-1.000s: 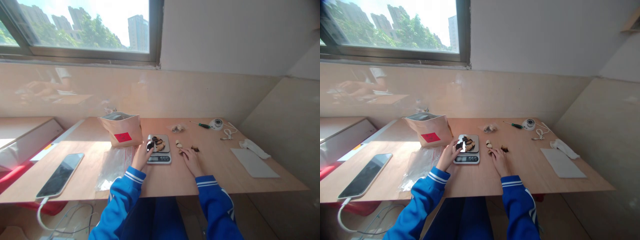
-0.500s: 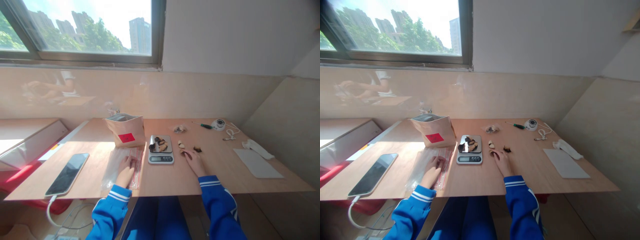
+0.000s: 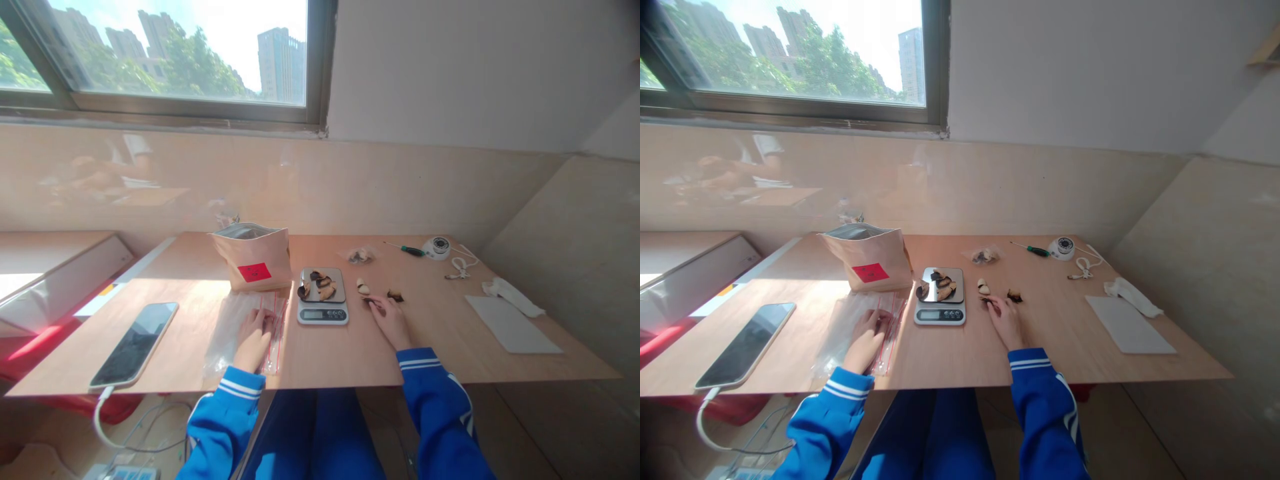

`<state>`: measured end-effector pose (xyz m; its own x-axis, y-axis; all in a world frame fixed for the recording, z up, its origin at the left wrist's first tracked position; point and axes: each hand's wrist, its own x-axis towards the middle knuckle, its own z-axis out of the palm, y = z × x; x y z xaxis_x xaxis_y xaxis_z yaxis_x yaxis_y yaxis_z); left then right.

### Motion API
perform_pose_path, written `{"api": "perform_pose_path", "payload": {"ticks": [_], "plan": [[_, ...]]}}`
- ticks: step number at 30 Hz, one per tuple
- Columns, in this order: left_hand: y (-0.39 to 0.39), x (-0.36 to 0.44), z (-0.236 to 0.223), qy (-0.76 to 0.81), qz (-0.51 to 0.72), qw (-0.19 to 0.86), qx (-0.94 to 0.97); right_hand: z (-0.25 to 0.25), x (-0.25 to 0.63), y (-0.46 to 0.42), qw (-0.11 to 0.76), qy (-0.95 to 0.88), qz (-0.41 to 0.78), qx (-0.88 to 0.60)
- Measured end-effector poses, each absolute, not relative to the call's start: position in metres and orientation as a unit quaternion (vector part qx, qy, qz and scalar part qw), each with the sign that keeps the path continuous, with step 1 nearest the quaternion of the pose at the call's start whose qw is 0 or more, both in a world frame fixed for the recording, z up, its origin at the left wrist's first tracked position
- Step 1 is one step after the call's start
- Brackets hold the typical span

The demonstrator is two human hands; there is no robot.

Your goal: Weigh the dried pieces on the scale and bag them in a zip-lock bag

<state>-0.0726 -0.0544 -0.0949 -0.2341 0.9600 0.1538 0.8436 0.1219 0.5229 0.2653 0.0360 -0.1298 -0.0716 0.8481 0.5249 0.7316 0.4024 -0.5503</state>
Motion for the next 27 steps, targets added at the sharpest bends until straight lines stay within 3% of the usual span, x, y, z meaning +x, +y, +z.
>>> {"api": "perform_pose_path", "payload": {"ticks": [8, 15, 20, 27], "plan": [[-0.051, -0.075, -0.095, 0.723, 0.305, 0.132, 0.606, -0.096, 0.230, 0.052, 0.473, -0.708, 0.060, -0.521], [-0.049, -0.079, -0.103, 0.712, 0.332, 0.141, 0.602, -0.078, 0.183, 0.090, 0.420, -0.759, 0.066, -0.494], [-0.049, -0.079, -0.106, 0.715, 0.330, 0.135, 0.602, -0.108, 0.210, 0.052, 0.518, -0.683, 0.040, -0.513], [-0.052, -0.075, -0.100, 0.726, 0.307, 0.133, 0.601, -0.126, 0.220, 0.026, 0.390, -0.758, 0.121, -0.509]]}}
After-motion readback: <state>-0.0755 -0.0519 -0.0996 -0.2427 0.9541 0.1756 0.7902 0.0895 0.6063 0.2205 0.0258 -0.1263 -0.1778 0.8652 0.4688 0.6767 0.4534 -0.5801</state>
